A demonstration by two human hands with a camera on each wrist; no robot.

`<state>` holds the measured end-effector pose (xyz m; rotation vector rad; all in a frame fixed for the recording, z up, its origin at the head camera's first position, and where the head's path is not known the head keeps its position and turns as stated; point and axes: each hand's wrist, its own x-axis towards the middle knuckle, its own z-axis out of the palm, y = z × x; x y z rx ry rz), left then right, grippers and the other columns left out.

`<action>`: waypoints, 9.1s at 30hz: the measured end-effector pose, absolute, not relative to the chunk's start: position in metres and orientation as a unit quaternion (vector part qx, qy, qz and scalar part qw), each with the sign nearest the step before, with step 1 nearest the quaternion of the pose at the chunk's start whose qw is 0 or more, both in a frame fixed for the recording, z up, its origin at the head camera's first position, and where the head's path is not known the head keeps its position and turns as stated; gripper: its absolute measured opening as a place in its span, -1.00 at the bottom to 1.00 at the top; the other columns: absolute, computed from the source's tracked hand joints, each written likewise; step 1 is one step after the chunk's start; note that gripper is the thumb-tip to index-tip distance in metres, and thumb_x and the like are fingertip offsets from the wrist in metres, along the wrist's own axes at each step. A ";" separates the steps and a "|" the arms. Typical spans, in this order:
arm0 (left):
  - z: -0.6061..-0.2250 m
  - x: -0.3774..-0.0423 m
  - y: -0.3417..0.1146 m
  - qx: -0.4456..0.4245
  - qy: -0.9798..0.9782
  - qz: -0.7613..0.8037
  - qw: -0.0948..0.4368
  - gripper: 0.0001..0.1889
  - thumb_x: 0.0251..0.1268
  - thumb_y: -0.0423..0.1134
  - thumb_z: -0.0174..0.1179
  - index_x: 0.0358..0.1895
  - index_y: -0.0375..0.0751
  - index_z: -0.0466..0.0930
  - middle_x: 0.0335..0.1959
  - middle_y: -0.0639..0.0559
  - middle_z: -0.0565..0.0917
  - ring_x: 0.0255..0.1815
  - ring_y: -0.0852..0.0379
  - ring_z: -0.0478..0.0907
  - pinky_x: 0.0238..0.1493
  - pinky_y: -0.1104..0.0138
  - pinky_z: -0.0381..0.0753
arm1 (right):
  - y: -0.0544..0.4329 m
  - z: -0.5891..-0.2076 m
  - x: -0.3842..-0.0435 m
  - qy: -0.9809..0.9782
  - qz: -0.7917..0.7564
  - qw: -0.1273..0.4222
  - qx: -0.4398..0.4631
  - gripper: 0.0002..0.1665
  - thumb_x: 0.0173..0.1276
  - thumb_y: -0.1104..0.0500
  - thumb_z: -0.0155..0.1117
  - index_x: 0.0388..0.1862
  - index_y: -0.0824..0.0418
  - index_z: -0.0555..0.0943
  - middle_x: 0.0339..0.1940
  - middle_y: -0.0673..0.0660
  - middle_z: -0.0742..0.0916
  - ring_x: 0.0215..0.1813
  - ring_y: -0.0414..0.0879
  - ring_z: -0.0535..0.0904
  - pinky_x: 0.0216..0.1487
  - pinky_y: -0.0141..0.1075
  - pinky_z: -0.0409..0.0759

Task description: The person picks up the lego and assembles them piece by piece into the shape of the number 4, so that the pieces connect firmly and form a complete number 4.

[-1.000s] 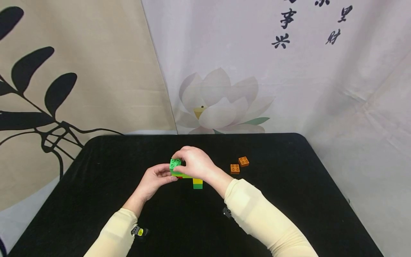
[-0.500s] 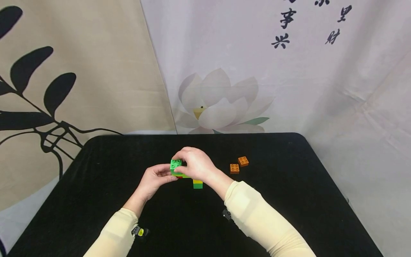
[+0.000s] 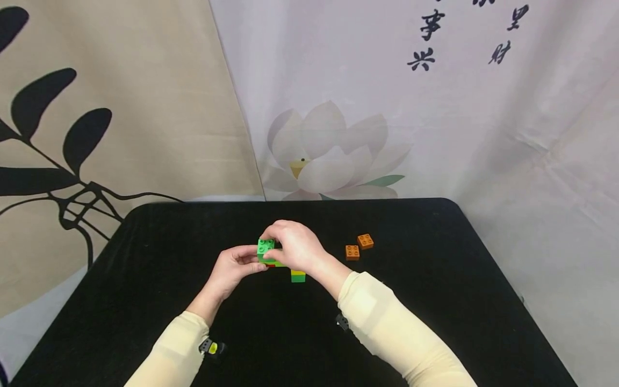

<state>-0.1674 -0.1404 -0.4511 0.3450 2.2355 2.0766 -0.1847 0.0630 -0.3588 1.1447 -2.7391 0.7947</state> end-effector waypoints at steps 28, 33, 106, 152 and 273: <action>-0.451 -0.167 -0.142 0.112 0.722 0.681 0.055 -0.63 0.18 -0.42 0.36 0.08 -0.35 0.61 -0.03 -0.19 0.70 -0.01 -0.04 0.68 0.05 0.24 0.64 | 0.074 -0.349 -0.187 -0.897 0.259 -0.002 0.359 -0.61 0.30 0.04 0.44 0.07 0.11 0.68 0.00 0.00 0.72 0.04 -0.12 0.59 0.13 -0.21 0.56; -0.452 -0.167 -0.141 0.103 0.724 0.679 0.060 -0.62 0.18 -0.41 0.36 0.09 -0.34 0.61 -0.03 -0.18 0.70 -0.02 -0.02 0.68 0.07 0.23 0.63 | 0.090 -0.350 -0.185 -0.890 0.297 0.011 0.345 -0.54 0.29 0.03 0.44 0.14 0.13 0.65 0.08 0.04 0.70 0.14 -0.06 0.57 0.22 -0.10 0.52; -0.453 -0.164 -0.143 0.091 0.725 0.679 0.074 -0.59 0.20 -0.38 0.35 0.13 -0.30 0.58 0.01 -0.15 0.69 0.02 -0.02 0.66 0.08 0.23 0.63 | 0.269 -0.468 -0.226 -0.919 0.361 -0.079 0.140 -0.27 0.37 0.12 0.35 0.47 0.19 0.35 0.46 0.36 0.37 0.44 0.38 0.20 0.35 0.37 0.14; -0.452 -0.165 -0.145 0.090 0.723 0.680 0.088 -0.58 0.21 -0.38 0.34 0.15 -0.31 0.57 0.02 -0.16 0.68 0.03 -0.03 0.66 0.09 0.24 0.62 | 0.256 -0.471 -0.223 -0.914 0.405 0.001 0.033 -0.58 0.44 0.15 0.28 0.21 0.28 0.52 0.20 0.35 0.60 0.18 0.25 0.52 0.21 0.14 0.48; -0.451 -0.159 -0.141 0.089 0.706 0.701 0.038 -0.62 0.23 -0.42 0.34 0.13 -0.31 0.60 0.01 -0.15 0.69 0.01 0.03 0.65 0.05 0.27 0.64 | 0.131 -0.381 -0.182 -0.863 0.400 0.079 0.299 -0.61 0.22 0.13 0.51 0.03 0.09 0.67 -0.09 -0.03 0.68 -0.07 -0.16 0.59 0.06 -0.22 0.64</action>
